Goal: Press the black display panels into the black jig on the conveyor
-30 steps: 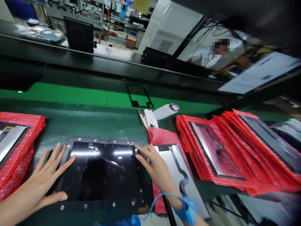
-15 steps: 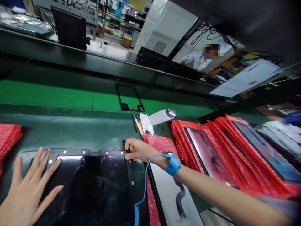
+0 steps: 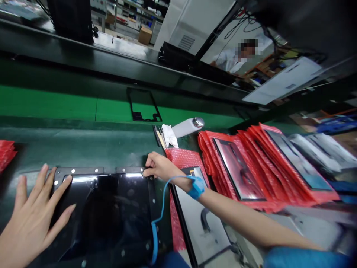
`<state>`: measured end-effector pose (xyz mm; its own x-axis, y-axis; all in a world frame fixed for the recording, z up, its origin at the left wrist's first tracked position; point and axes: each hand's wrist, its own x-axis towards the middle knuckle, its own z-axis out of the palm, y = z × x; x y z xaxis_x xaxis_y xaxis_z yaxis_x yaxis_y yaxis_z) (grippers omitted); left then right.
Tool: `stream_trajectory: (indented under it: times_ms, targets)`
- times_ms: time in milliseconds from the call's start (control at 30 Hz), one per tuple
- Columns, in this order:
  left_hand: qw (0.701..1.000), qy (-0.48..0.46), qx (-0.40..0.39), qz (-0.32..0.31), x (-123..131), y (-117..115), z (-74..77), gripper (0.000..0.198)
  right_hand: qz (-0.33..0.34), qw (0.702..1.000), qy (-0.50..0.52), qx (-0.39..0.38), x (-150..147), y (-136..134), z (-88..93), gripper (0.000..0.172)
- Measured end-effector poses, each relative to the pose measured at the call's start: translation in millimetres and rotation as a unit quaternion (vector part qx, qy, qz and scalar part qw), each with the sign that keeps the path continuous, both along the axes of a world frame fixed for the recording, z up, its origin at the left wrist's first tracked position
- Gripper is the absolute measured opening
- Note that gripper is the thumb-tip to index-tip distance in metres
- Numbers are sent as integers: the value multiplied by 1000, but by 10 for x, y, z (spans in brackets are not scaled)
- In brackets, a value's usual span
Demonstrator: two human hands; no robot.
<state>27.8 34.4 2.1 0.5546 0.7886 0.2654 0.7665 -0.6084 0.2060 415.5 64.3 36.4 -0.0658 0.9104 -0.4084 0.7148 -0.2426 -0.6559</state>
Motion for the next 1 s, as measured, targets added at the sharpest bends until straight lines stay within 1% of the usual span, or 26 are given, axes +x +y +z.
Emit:
stream_trajectory:
  times_ms: [100,167,200,267,333,400,433,500,633,733,800,900,1000]
  targets:
    - [999,31,12,29,-20,-44,16,66,-50,997,10,50,-35,-211,-45,29]
    - [999,40,-4,30,-91,-108,13,66,-82,994,18,75,-60,-464,-59,31]
    - [999,40,-19,28,-145,-153,1,67,-94,992,27,75,-71,-623,-58,38]
    - [997,39,-60,11,-280,-251,-45,71,-101,992,54,45,-92,-980,-41,58]
    - [995,36,-90,-25,-427,-336,-109,76,-82,994,76,-9,-125,-1315,-6,80]
    - [992,39,-108,-53,-551,-384,-160,77,-58,995,72,-49,-173,-1536,39,96]
    - [991,39,-116,-59,-595,-394,-175,76,-49,995,60,-59,-200,-1589,63,102]
    - [989,35,-131,-52,-645,-399,-182,72,-33,997,26,-69,-253,-1586,111,110]
    - [991,15,-130,-41,-639,-401,-195,69,20,993,-50,-107,-336,-1401,183,126]
    - [995,12,-95,-25,-570,-433,-252,70,33,986,-95,-132,-383,-1350,184,123]
    - [997,22,-80,-4,-507,-467,-289,71,12,986,-108,-129,-410,-1384,164,119]
    - [996,30,-81,11,-441,-507,-313,71,-31,989,-96,-105,-441,-1481,128,113]
    - [995,28,-99,11,-451,-518,-287,69,-52,994,-54,-77,-450,-1570,101,108]
